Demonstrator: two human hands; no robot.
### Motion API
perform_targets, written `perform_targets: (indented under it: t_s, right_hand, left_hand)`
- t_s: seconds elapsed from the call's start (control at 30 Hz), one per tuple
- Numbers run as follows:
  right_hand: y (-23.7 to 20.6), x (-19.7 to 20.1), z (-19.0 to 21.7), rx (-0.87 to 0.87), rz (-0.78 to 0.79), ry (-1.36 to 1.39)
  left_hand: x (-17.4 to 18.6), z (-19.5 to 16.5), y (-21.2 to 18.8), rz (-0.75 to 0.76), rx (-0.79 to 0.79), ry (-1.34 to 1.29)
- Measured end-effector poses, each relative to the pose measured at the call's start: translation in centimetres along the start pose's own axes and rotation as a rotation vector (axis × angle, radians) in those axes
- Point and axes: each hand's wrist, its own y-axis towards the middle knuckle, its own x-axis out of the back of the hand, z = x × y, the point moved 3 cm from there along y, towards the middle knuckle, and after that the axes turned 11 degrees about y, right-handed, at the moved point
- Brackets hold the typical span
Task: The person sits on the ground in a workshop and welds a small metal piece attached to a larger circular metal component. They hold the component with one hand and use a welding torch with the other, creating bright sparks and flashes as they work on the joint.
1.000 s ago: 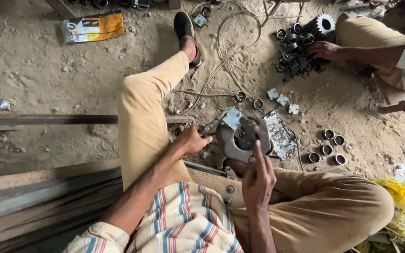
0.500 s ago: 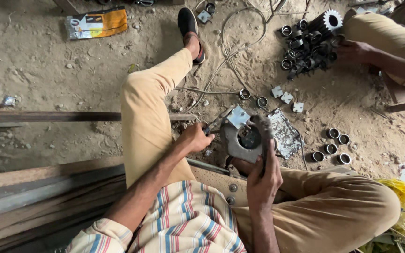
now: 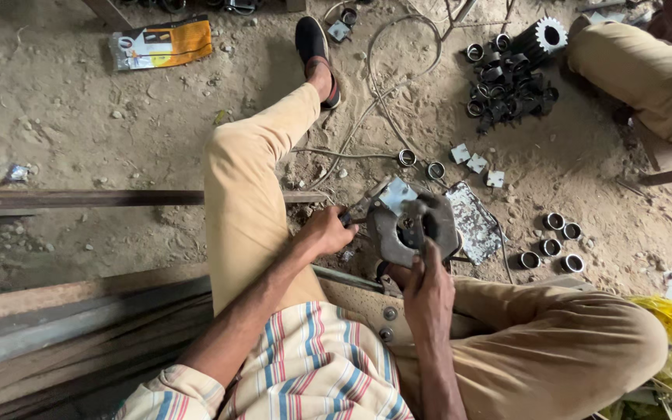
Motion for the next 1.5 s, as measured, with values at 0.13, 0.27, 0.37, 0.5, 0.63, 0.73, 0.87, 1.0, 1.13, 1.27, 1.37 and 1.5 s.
perform_targets:
  t_s: [0.13,0.27,0.37,0.5,0.63,0.73,0.87,1.0,1.13,1.27,1.37,1.5]
  right_hand:
    - [-0.7,0.8,0.9,0.339,-0.180,0.025]
    - [-0.9,0.6,0.4,0.303,-0.169,0.086]
    - [-0.3,-0.1,0.0,0.268,-0.144,0.057]
    - [-0.5,0.2,-0.6,0.298,-0.203,0.053]
    - [-0.2,-0.1,-0.9,0.226,-0.143,0.051]
    - [0.0,-0.3,-0.5,0.219,-0.132,0.035]
    - [-0.4,0.5,0.0,0.311,-0.204,0.127]
    - [-0.2,0.2,-0.2,0.232,-0.126,0.130]
    - [-0.2,0.3,-0.2,0.305,-0.212,0.084]
    - [0.0,0.1,-0.5,0.220,-0.120,0.142]
    - [0.0,0.0,-0.4,0.223,-0.142,0.093]
    - [-0.3,0.7,-0.2,0.310,-0.198,0.141]
  left_hand:
    - [0.7,-0.5,-0.4,-0.151,-0.158,0.062]
    - [0.6,-0.3,-0.6,-0.134,-0.147,0.068]
    - [0.5,-0.2,-0.4,-0.116,-0.116,0.076]
    - [0.7,-0.2,-0.2,-0.205,-0.175,0.055]
    - [0.5,0.1,-0.2,-0.108,-0.152,0.063]
    - [0.6,0.1,-0.3,-0.108,-0.113,0.062]
    - [1.0,-0.4,-0.7,-0.148,-0.184,0.068]
    - [0.9,-0.2,-0.9,-0.018,-0.036,0.049]
    - [1.2,-0.6,-0.9,-0.061,-0.087,0.073]
    - [1.0,-0.2,-0.8,-0.090,-0.099,0.078]
    - [0.9,-0.1,-0.5,-0.103,-0.102,0.091]
    - [0.8,0.0,-0.2,-0.089,-0.117,0.103]
